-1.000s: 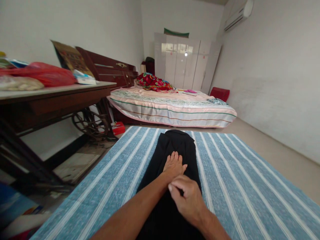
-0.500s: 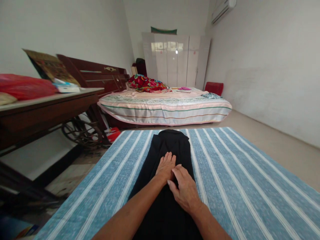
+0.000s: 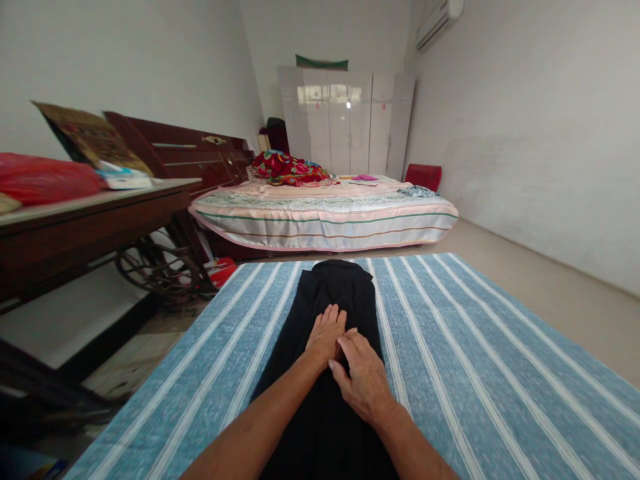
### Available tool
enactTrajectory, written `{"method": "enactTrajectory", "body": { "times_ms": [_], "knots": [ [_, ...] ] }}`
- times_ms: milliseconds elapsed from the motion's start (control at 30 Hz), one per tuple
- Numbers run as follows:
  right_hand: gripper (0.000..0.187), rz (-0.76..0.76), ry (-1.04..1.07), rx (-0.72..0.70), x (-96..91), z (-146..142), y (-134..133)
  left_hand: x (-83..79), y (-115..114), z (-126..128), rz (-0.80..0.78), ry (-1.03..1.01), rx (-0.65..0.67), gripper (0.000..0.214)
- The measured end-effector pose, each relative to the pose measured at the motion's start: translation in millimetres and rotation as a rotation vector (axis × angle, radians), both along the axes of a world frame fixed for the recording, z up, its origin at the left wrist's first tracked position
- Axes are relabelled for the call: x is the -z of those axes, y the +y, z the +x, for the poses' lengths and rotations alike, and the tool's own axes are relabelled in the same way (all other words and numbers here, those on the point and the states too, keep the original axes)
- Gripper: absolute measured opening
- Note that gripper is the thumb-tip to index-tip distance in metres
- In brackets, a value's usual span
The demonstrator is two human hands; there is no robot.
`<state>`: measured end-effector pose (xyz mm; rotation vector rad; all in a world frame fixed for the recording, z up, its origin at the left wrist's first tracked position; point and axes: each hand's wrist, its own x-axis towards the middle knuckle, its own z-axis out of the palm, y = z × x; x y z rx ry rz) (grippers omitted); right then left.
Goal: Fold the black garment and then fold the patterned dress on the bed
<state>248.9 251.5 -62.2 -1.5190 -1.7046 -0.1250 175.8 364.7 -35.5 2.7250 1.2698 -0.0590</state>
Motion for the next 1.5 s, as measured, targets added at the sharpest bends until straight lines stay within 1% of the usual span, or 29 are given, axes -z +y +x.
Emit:
{"method": "enactTrajectory", "body": {
  "times_ms": [200, 367, 567, 833, 1000, 1167, 1300, 1500],
  "knots": [
    [0.037, 0.001, -0.003, -0.005, 2.6, 0.7, 1.0, 1.6, 1.2, -0.3, 0.017, -0.007, 0.005, 0.068],
    [0.035, -0.004, 0.007, 0.002, -0.7, -0.3, 0.3, 3.9, 2.8, 1.2, 0.024, -0.006, 0.004, 0.066],
    [0.034, 0.028, 0.014, 0.002, -2.2, -1.4, -0.1, 8.5, 4.8, 2.1, 0.03, -0.009, 0.005, 0.066],
    [0.035, 0.012, -0.004, 0.017, -1.2, -0.8, 0.1, 0.9, 3.0, 0.4, 0.005, -0.007, 0.011, 0.063],
    [0.033, 0.004, 0.006, 0.022, -4.2, -2.1, -0.3, 0.1, 2.5, -0.7, 0.013, -0.024, 0.012, 0.063],
    [0.035, 0.003, 0.018, 0.027, -0.3, -1.6, 0.8, -1.7, 3.0, -0.3, -0.005, -0.023, 0.009, 0.061],
    [0.036, 0.02, 0.027, 0.026, 2.8, -1.0, 1.7, -4.9, 3.9, 0.5, -0.021, -0.031, 0.005, 0.06],
    [0.041, 0.061, 0.05, 0.022, 1.3, -3.4, 0.9, -8.6, 5.6, -0.1, -0.051, -0.066, 0.009, 0.062]
  ]
}}
